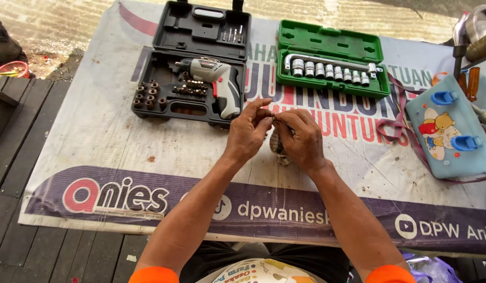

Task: Inspecting and assembling small components of a motor stator on a workbench.

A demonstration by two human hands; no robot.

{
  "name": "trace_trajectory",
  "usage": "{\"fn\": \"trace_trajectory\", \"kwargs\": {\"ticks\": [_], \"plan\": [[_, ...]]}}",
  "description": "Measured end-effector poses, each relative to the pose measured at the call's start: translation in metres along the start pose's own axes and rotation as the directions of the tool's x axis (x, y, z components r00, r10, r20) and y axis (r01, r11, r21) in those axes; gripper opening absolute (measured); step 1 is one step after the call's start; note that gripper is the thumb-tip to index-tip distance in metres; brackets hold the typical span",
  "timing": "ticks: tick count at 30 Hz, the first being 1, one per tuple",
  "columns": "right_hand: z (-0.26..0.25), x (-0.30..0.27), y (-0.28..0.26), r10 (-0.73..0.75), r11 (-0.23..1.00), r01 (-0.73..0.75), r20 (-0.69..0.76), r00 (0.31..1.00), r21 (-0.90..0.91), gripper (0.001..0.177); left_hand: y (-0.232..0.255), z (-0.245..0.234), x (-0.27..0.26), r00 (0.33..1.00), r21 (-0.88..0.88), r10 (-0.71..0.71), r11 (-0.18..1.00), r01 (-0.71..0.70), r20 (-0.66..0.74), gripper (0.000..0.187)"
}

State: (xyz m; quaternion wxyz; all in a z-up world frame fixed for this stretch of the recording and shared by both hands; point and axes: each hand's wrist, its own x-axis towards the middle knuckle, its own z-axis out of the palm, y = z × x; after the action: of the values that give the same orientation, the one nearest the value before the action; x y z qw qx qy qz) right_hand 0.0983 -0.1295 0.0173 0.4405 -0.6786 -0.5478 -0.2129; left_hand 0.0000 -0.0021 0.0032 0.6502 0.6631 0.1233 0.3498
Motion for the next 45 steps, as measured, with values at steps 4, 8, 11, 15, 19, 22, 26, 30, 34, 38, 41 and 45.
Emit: {"fn": "trace_trajectory", "kwargs": {"ticks": [4,8,11,15,19,22,26,30,34,38,41,45], "plan": [[0.001,0.004,-0.004,-0.003,0.999,0.003,0.011,1.0,-0.038,0.009,0.011,-0.007,0.002,0.999,-0.038,-0.036,0.999,0.035,-0.008,0.044],[0.003,0.007,-0.014,-0.001,1.0,0.002,0.029,1.0,-0.016,0.007,0.006,-0.017,0.003,0.996,-0.165,-0.091,0.982,0.086,-0.021,0.057],[0.013,0.004,-0.016,-0.001,1.0,0.0,0.056,0.998,0.011,0.007,0.012,-0.027,-0.005,0.993,-0.123,-0.116,0.986,0.111,-0.033,0.054],[0.023,0.005,-0.027,-0.004,0.999,0.001,0.082,0.997,0.044,0.008,0.0,-0.036,-0.007,0.987,-0.089,-0.155,0.985,0.15,-0.049,0.047],[0.036,0.011,-0.032,-0.027,0.998,0.022,0.085,0.996,0.054,0.009,0.003,-0.047,-0.011,0.987,-0.073,-0.139,0.988,0.134,-0.074,0.04],[0.043,0.018,-0.037,-0.044,0.998,0.041,0.08,0.996,0.044,0.01,0.006,-0.057,-0.012,0.988,-0.077,-0.113,0.991,0.105,-0.107,0.038],[0.053,0.019,-0.036,-0.047,0.997,0.042,0.065,0.997,0.07,0.011,0.016,-0.078,-0.008,0.987,0.005,-0.072,0.997,0.073,-0.146,0.035],[0.06,0.011,-0.031,-0.033,0.997,0.029,0.054,0.998,0.078,0.012,0.03,-0.109,0.0,0.978,0.219,0.111,0.973,-0.07,-0.178,0.03],[0.059,0.01,-0.033,-0.02,0.995,0.014,0.056,0.998,0.101,0.011,0.031,-0.147,0.022,0.951,0.348,0.212,0.929,-0.125,-0.225,0.033],[0.059,0.011,-0.034,-0.018,0.994,0.011,0.059,0.998,0.108,0.011,0.026,-0.173,0.036,0.932,0.533,0.304,0.831,-0.158,-0.197,0.04],[0.058,0.013,-0.036,-0.022,0.993,0.014,0.065,0.998,0.119,0.01,0.021,-0.182,0.044,0.917,0.633,0.337,0.763,-0.131,-0.215,0.045],[0.056,0.013,-0.037,-0.025,0.993,0.016,0.073,0.997,0.119,0.01,0.019,-0.188,0.046,0.904,0.782,0.36,0.622,-0.048,-0.231,0.048]]}}
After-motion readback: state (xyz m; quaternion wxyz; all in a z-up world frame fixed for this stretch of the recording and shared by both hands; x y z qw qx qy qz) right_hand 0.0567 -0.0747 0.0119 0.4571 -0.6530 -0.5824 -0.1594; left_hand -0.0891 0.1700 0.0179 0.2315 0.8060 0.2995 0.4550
